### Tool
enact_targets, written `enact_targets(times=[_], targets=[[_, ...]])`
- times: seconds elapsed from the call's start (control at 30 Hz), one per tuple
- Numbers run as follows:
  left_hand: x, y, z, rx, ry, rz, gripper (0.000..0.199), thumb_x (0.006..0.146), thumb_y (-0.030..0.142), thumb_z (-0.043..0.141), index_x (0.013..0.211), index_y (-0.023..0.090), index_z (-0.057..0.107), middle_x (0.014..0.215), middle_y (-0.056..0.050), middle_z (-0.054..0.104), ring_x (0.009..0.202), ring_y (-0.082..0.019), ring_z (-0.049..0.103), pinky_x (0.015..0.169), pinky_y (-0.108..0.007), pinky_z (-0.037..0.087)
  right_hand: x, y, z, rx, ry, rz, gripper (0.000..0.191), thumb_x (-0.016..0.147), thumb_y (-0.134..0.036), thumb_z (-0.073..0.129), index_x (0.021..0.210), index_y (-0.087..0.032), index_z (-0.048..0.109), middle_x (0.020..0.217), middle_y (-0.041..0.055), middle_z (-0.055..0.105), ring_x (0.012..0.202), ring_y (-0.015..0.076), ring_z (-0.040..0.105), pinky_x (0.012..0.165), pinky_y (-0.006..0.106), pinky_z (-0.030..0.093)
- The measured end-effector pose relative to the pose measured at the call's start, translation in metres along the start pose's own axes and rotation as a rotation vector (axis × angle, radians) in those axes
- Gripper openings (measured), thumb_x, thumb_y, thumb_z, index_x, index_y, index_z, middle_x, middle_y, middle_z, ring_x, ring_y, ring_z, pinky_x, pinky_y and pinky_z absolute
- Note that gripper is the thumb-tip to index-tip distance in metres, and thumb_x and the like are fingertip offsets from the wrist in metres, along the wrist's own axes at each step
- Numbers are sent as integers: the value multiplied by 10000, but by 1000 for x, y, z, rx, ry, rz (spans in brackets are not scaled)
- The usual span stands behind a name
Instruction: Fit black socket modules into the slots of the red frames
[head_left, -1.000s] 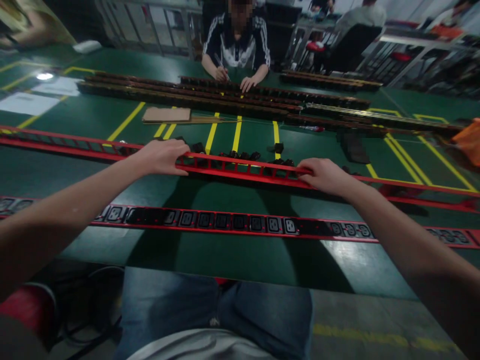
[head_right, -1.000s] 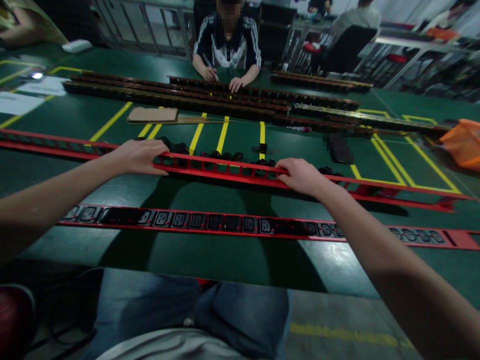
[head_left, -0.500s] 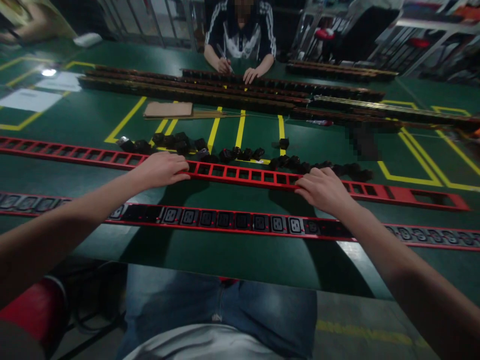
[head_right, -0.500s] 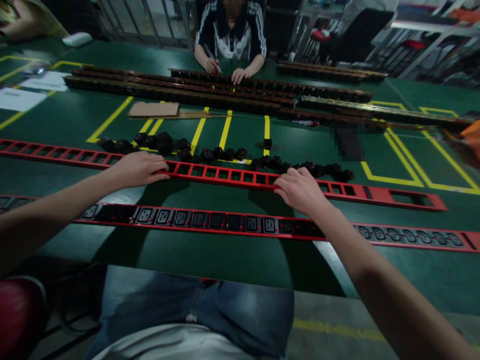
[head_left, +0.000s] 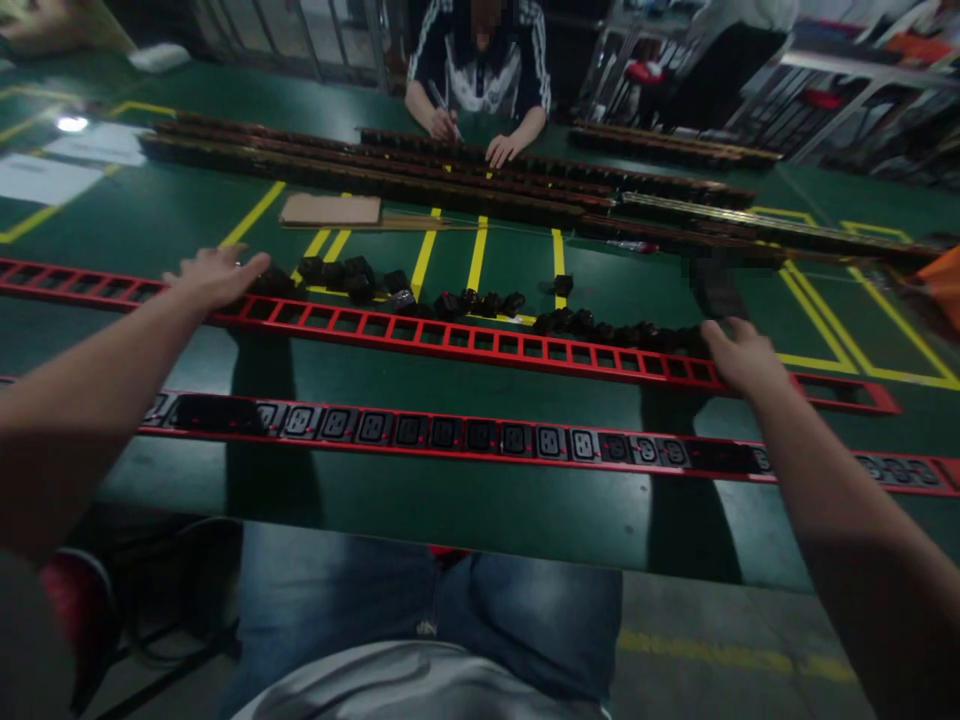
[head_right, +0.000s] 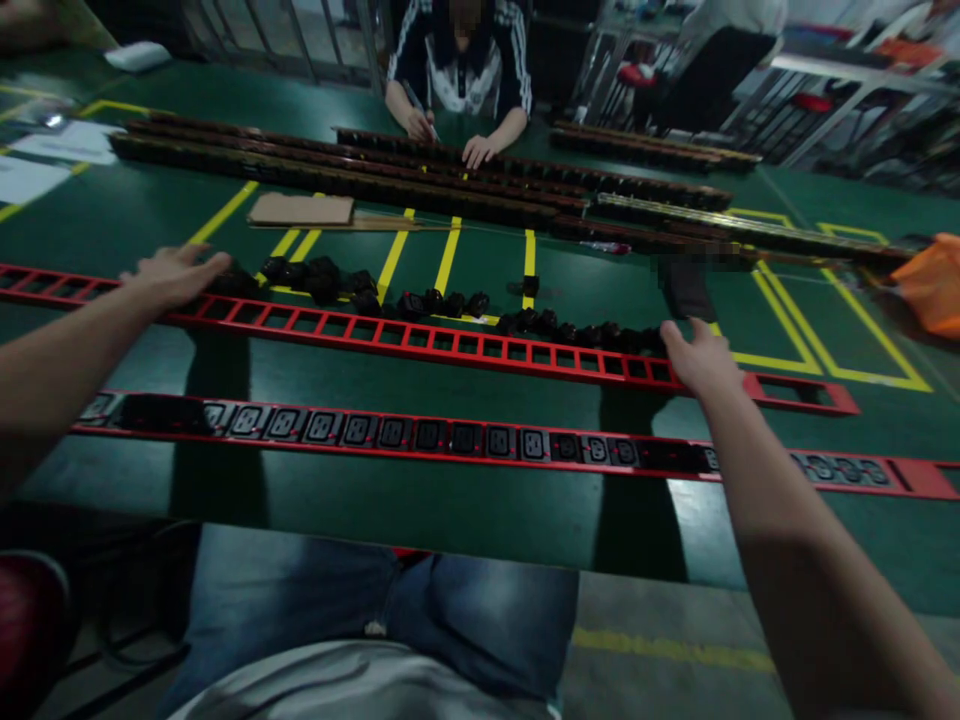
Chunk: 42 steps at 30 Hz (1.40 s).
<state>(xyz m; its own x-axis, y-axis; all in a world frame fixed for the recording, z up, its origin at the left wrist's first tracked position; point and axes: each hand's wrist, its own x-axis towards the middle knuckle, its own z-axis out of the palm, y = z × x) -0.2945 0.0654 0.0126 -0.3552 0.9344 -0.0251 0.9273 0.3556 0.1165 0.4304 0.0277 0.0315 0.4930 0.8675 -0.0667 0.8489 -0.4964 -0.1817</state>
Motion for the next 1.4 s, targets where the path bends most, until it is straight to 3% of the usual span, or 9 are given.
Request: enact_targets(times=[0.07,0.17,0.4,0.6,0.83,0.97,1.1,1.2,1.4], targets=[[5,12,0,-37,-68,113,1261,632,991,-43,987,19,678,911,-93,708,1313,-356,477,779,-419,261,3,-12,8,-36,-102,-76,798,927,-715,331,1472,-152,486,1403,302,488,1214,400,527,932,484,404],[0,47,3,-83,-80,317,1245,679,956,-47,1252,80,625,1219,-81,704,1302,-262,508,925,-394,379,-6,-50,31,10,-42,-254,788,898,-726,381,1428,-160,525,1400,266,483,1217,406,534,974,515,438],[-26,146,44,-170,9,481,794,914,709,293,1441,150,496,1516,-172,455,1432,-347,352,1162,-545,315,-24,-171,88,236,50,-445,736,864,-644,549,1447,-199,499,1569,218,313,1406,511,298,1043,742,350],[-34,204,47,-404,69,663,614,941,533,453,1440,176,478,1554,-168,383,1464,-297,326,1221,-499,277,-30,-231,88,437,40,-697,608,926,-367,489,1496,-160,442,1543,151,415,1425,320,396,1185,534,354],[-124,187,15,-369,18,903,559,962,476,453,1443,194,474,1533,-135,440,1449,-285,371,1218,-516,299,-107,-185,40,503,-79,-950,442,917,-344,528,1306,-174,650,1214,116,698,1128,290,648,1034,489,496],[-194,155,0,-268,-132,920,601,981,525,382,1521,261,385,1562,-88,436,1449,-262,399,1193,-460,362,-163,-141,17,467,-117,-998,455,962,-413,494,1364,-237,613,1267,102,686,1161,295,649,1009,499,515],[-243,123,4,-51,-172,881,696,899,648,505,1503,311,429,1479,-82,547,1329,-315,524,1110,-487,416,-203,-102,23,165,-155,-1121,577,919,-488,588,1449,-268,529,1332,134,648,1189,356,621,989,565,499],[-256,103,15,77,-83,788,692,845,689,569,1408,288,545,1374,-118,621,1208,-355,587,1038,-526,439,-216,-82,38,-4,-127,-1146,636,874,-484,666,1440,-231,524,1298,165,652,1151,385,613,924,569,510],[-237,87,27,181,-38,765,667,835,802,465,1125,246,693,1118,-151,698,1020,-348,633,860,-479,481,-210,-73,49,-23,-90,-1128,404,891,-501,648,1214,-260,622,1148,134,681,1010,352,617,831,505,510]])
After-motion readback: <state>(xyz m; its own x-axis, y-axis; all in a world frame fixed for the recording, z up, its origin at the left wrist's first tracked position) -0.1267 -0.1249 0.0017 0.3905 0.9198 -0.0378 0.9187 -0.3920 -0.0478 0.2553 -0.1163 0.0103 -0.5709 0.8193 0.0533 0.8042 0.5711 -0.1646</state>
